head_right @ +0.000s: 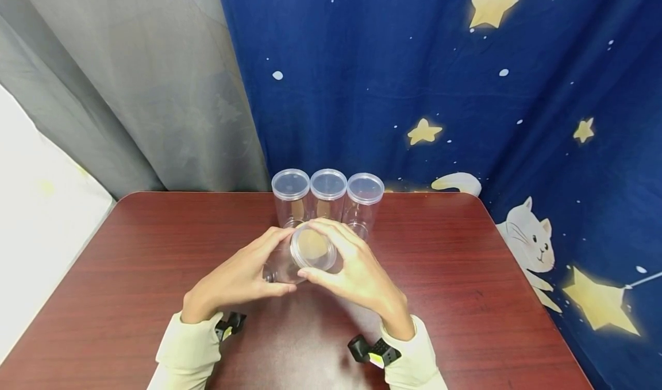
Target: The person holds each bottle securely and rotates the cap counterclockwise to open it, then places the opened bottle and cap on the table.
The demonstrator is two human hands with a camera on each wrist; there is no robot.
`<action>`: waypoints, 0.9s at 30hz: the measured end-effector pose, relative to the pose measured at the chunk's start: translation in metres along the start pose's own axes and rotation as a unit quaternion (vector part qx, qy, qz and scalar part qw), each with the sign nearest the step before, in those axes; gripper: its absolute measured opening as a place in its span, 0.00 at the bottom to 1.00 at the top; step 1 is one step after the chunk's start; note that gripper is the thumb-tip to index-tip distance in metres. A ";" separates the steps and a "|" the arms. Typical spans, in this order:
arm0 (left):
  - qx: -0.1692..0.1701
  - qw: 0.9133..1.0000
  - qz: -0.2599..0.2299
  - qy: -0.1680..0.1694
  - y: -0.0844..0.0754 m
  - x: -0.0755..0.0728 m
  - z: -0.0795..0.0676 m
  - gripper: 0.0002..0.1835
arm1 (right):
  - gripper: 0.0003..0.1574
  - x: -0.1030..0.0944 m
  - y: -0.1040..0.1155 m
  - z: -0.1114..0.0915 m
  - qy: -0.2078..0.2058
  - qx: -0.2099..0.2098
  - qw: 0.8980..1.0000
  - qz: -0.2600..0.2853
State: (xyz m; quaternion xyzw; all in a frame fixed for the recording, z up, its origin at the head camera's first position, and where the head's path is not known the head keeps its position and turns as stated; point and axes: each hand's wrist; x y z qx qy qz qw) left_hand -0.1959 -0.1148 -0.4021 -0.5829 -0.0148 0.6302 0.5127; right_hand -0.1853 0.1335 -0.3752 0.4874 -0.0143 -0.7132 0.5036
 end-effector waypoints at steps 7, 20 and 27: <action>-0.003 1.000 -0.001 0.006 0.000 -0.002 -0.001 0.50 | 0.47 -0.003 0.001 0.000 0.025 -0.002 1.000 0.010; -0.002 0.999 0.032 -0.016 -0.006 -0.002 0.000 0.51 | 0.54 0.001 0.003 0.001 0.023 0.051 0.998 0.021; 0.021 0.998 0.060 -0.025 -0.008 0.000 0.003 0.53 | 0.51 0.007 0.005 0.001 -0.033 0.078 0.995 -0.054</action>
Point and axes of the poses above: each hand's wrist, its own z-axis towards the middle knuckle, its own x-axis out of the palm, y = z × x, and after that the axes turned 5 degrees about -z, right-handed
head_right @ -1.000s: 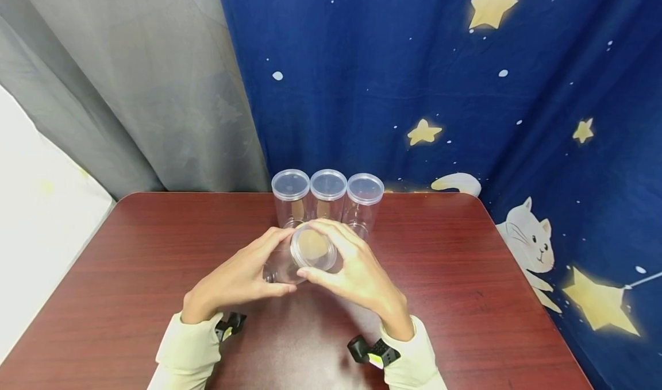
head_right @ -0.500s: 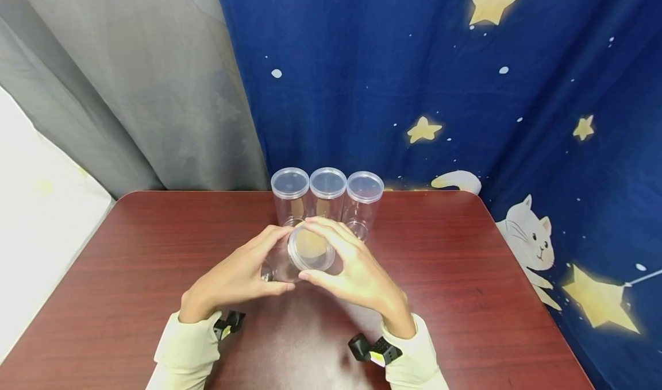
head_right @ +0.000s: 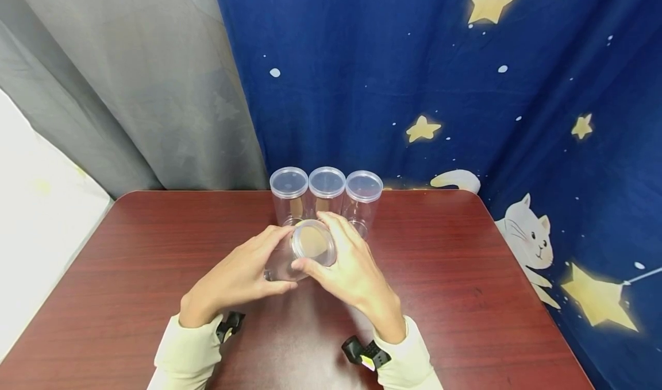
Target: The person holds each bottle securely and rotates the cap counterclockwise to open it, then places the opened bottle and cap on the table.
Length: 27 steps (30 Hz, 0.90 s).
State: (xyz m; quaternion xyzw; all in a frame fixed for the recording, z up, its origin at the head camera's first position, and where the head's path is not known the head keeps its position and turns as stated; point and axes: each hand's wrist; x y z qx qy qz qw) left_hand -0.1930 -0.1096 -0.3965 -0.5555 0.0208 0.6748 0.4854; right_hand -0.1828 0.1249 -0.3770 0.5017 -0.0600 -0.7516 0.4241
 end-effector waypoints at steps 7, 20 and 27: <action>0.000 1.000 0.004 0.000 0.001 0.000 -0.002 0.53 | 0.48 0.003 0.003 0.000 -0.006 0.014 0.999 -0.039; 0.001 1.000 -0.008 0.005 0.002 -0.002 -0.002 0.51 | 0.45 0.000 0.003 0.000 0.013 -0.009 1.000 -0.019; -0.007 1.000 -0.008 0.017 0.005 -0.002 -0.002 0.49 | 0.45 -0.002 0.002 0.001 0.023 -0.022 0.999 -0.005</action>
Point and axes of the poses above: each hand's wrist, its own z-axis towards the middle knuckle, its own x-axis out of the palm, y = z × x, and after that the axes turned 5 degrees about -z, right-handed
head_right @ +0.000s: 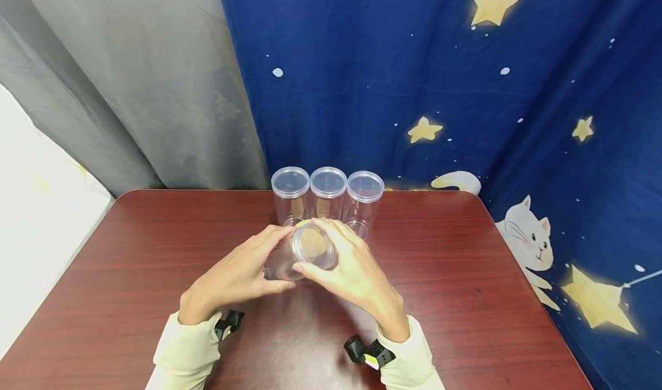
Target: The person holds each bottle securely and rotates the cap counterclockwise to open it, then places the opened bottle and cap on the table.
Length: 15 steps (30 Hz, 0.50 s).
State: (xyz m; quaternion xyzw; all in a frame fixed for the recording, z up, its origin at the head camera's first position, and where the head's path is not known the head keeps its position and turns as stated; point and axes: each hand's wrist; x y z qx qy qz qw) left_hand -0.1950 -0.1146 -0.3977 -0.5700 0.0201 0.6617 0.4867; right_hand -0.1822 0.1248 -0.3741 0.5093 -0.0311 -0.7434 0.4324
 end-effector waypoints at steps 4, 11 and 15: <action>-0.005 1.000 -0.004 0.004 0.000 0.000 0.000 0.49 | 0.45 0.000 -0.001 0.000 0.006 -0.004 1.000 0.010; -0.010 1.000 -0.011 0.009 0.001 -0.001 -0.001 0.49 | 0.48 -0.002 -0.003 -0.001 0.012 -0.012 1.000 0.025; -0.012 1.000 -0.011 0.010 0.001 -0.001 -0.001 0.48 | 0.49 -0.004 -0.004 -0.001 0.019 -0.021 0.999 0.033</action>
Point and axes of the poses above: each hand's wrist, its own z-axis towards the middle knuckle, its own x-axis out of the palm, y = z × x, and after that the axes turned 5 degrees about -z, right-handed
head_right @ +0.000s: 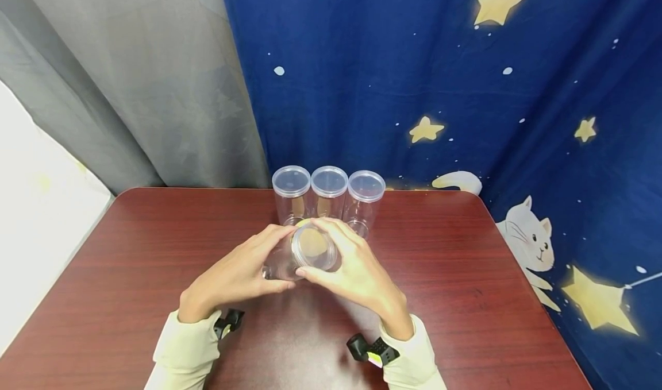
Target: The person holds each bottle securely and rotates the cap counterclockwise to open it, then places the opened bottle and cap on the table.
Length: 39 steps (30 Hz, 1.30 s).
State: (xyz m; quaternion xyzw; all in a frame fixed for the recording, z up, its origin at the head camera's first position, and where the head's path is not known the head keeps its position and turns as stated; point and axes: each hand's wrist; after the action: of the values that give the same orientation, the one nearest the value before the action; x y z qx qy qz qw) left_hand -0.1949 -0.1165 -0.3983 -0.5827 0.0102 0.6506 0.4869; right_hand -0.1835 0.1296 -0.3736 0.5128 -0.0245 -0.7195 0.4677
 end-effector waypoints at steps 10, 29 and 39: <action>-0.002 1.000 0.011 0.003 0.000 0.000 -0.001 0.48 | 0.53 -0.002 -0.001 -0.001 0.017 0.008 1.000 -0.004; 0.003 0.999 0.040 -0.001 0.000 0.002 0.000 0.46 | 0.50 0.009 0.004 -0.002 -0.031 0.035 0.990 -0.130; 0.004 0.999 0.038 0.002 0.000 0.002 0.000 0.46 | 0.48 0.008 0.004 -0.001 -0.024 0.023 0.993 -0.111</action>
State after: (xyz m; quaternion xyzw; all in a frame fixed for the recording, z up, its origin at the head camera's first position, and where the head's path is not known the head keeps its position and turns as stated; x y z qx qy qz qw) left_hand -0.1946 -0.1154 -0.4000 -0.5812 0.0356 0.6678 0.4637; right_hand -0.1805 0.1225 -0.3782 0.5055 0.0053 -0.7783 0.3724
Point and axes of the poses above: each hand's wrist, its own z-axis towards the middle knuckle, its own x-axis out of the palm, y = z × x, and after that the axes turned 5 degrees about -z, right-handed
